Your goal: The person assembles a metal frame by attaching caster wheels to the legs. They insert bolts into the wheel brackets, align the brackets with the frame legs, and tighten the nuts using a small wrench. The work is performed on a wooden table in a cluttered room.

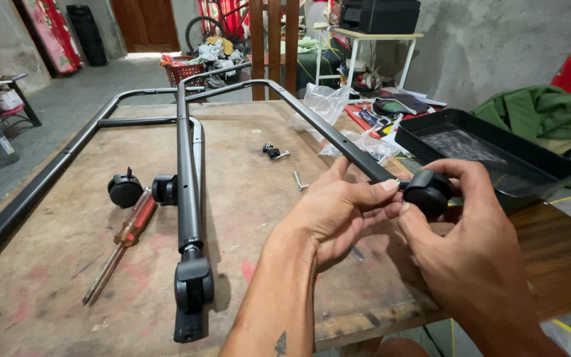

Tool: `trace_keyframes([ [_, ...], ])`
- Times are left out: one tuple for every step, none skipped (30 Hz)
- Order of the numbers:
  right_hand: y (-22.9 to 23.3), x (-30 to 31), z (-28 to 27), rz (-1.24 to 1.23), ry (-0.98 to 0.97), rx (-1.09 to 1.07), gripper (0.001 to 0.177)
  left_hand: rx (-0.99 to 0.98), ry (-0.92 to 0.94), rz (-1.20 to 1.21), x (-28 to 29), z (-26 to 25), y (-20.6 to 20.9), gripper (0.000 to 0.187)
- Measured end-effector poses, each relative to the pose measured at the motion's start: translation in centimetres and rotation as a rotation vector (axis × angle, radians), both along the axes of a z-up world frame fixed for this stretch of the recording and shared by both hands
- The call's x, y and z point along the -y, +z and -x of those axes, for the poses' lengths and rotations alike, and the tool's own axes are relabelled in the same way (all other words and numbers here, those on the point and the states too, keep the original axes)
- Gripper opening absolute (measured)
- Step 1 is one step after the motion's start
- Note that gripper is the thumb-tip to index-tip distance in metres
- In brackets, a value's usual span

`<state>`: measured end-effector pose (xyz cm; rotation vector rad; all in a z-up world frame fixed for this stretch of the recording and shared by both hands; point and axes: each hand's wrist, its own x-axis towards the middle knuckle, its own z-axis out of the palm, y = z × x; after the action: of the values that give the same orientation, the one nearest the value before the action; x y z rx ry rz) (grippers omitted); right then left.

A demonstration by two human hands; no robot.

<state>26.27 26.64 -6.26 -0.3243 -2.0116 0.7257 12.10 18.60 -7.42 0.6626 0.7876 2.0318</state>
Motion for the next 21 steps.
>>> trace_keyframes([
  [0.0, -0.1, 0.0, -0.126, -0.05, -0.015, 0.05, -0.009, 0.003, -0.001, -0.1, 0.0, -0.1, 0.072],
  [0.1, -0.2, 0.0, -0.059, -0.072, 0.035, 0.047, -0.017, 0.006, -0.001, -0.2, 0.0, -0.1, 0.071],
  [0.2, -0.3, 0.2, 0.008, -0.093, 0.084, 0.045, -0.011, 0.012, 0.009, -0.3, 0.0, -0.2, 0.072],
  [0.3, -0.3, 0.3, 0.074, -0.113, 0.133, 0.043, -0.005, 0.019, 0.02, -0.4, 0.1, -0.2, 0.073],
  [0.4, -0.3, 0.3, 0.043, -0.11, 0.12, 0.038, 0.003, 0.028, 0.03, -0.5, 0.1, -0.3, 0.074],
  [0.5, -0.3, 0.4, 0.013, -0.107, 0.108, 0.034, 0.01, 0.032, 0.048, -0.4, 0.2, -0.3, 0.071],
  [0.6, -0.4, 0.5, -0.018, -0.106, 0.094, 0.03, 0.017, 0.036, 0.065, -0.4, 0.3, -0.4, 0.068],
  [0.6, -0.3, 0.6, 0.0, -0.099, 0.095, 0.029, 0.024, 0.04, 0.082, -0.4, 0.4, -0.4, 0.066],
  [0.6, -0.4, 0.7, 0.018, -0.093, 0.096, 0.027, 0.012, 0.017, 0.052, -0.5, 0.5, -0.4, 0.056],
  [0.6, -0.4, 0.8, 0.036, -0.086, 0.097, 0.026, -0.001, -0.007, 0.023, -0.5, 0.7, -0.3, 0.046],
  [0.5, -0.5, 0.9, 0.032, -0.103, 0.081, 0.027, -0.013, -0.03, -0.006, -0.6, 0.8, -0.3, 0.038],
  [0.5, -0.5, 1.0, 0.028, -0.12, 0.066, 0.027, 0.021, -0.039, 0.009, -0.6, 0.8, -0.3, 0.033],
  [0.4, -0.6, 1.1, 0.024, -0.135, 0.051, 0.028, 0.056, -0.046, 0.024, -0.7, 0.8, -0.3, 0.03],
  [0.4, -0.6, 1.3, 0.033, -0.138, 0.051, 0.029, 0.092, -0.053, 0.04, -0.7, 0.8, -0.4, 0.028],
  [0.3, -0.7, 1.4, 0.044, -0.143, 0.052, 0.029, 0.062, -0.014, 0.072, -0.8, 0.7, -0.4, 0.026],
  [0.2, -0.8, 1.5, 0.054, -0.148, 0.053, 0.03, 0.032, 0.025, 0.103, -1.1, 0.6, -0.6, 0.024],
  [0.1, -0.8, 1.6, 0.067, -0.172, 0.077, 0.031, 0.001, 0.064, 0.136, -1.3, 0.5, -0.7, 0.024],
  [0.0, -0.9, 1.6, 0.081, -0.197, 0.101, 0.031, 0.007, 0.069, 0.129, -1.6, 0.4, -0.7, 0.024],
  [-0.1, -1.0, 1.8, 0.093, -0.218, 0.125, 0.031, 0.015, 0.077, 0.121, -1.8, 0.4, -0.7, 0.025],
  [-0.3, -1.0, 1.9, 0.11, -0.202, 0.119, 0.032, 0.022, 0.086, 0.113, -2.0, 0.4, -0.7, 0.025],
  [-0.6, -1.0, 2.0, 0.129, -0.193, 0.11, 0.033, 0.018, 0.081, 0.109, -2.4, 0.4, -0.7, 0.025],
])
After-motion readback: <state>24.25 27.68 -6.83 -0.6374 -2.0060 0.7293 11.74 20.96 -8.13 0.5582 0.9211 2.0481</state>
